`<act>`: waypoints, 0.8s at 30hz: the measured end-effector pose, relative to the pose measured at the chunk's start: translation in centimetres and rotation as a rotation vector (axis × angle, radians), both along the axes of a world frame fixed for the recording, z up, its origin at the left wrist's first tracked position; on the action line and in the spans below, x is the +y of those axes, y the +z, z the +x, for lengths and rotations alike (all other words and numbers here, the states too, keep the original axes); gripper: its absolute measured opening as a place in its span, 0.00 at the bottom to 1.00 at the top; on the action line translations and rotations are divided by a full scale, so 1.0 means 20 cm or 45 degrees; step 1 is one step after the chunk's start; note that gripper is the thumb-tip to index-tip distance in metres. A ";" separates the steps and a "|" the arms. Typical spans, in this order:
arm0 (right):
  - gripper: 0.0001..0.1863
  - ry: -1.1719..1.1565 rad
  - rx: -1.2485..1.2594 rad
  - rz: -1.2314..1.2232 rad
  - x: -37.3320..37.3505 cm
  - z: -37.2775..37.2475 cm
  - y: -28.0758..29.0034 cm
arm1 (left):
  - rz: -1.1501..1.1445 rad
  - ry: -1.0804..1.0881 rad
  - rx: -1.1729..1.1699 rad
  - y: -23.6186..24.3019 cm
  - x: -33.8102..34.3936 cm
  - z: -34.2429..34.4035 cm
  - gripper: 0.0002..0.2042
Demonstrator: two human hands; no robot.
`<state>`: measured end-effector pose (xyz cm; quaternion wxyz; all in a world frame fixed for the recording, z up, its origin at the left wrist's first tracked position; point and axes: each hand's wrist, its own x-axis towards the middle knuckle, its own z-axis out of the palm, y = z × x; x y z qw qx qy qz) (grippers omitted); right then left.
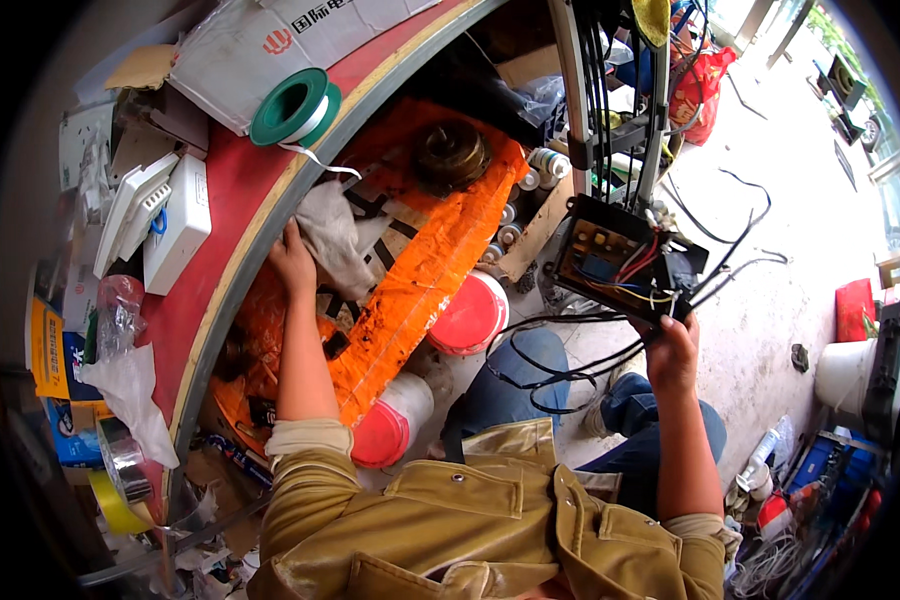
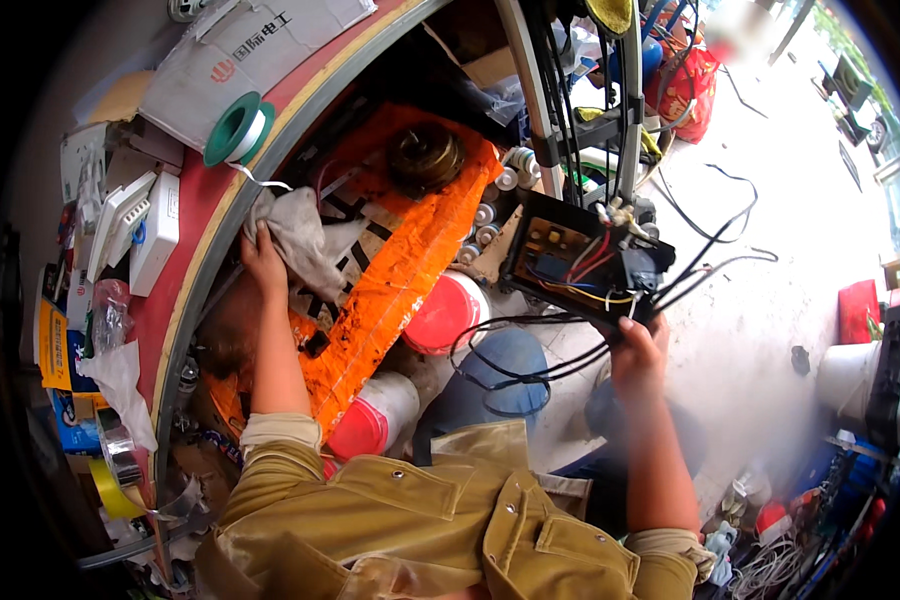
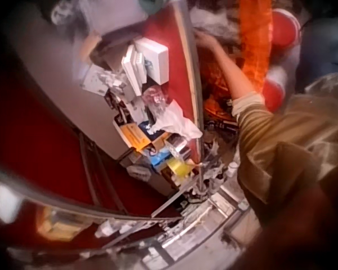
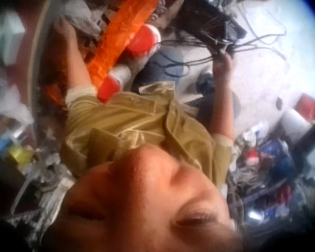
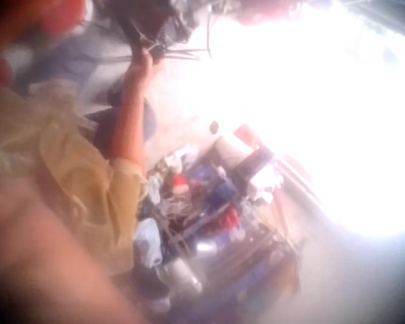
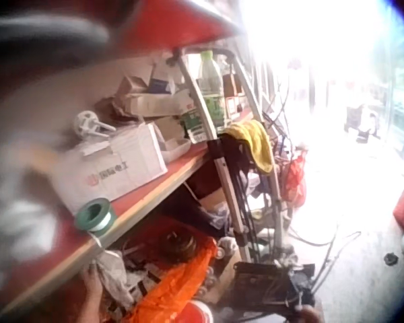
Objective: The person sits on the ground and works on the internal wiring of a black appliance, connecting wires and handling a small motor. They then stand up, walk into a cluttered workshop, and place the motor and a small black box onto a shelf.
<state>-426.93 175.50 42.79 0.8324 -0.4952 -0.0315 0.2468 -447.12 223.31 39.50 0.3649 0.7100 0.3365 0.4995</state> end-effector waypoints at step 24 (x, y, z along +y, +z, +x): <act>0.24 0.178 0.165 0.113 0.24 -0.09 -0.11 | -0.701 -1.380 0.440 0.13 -1.00 0.43 0.21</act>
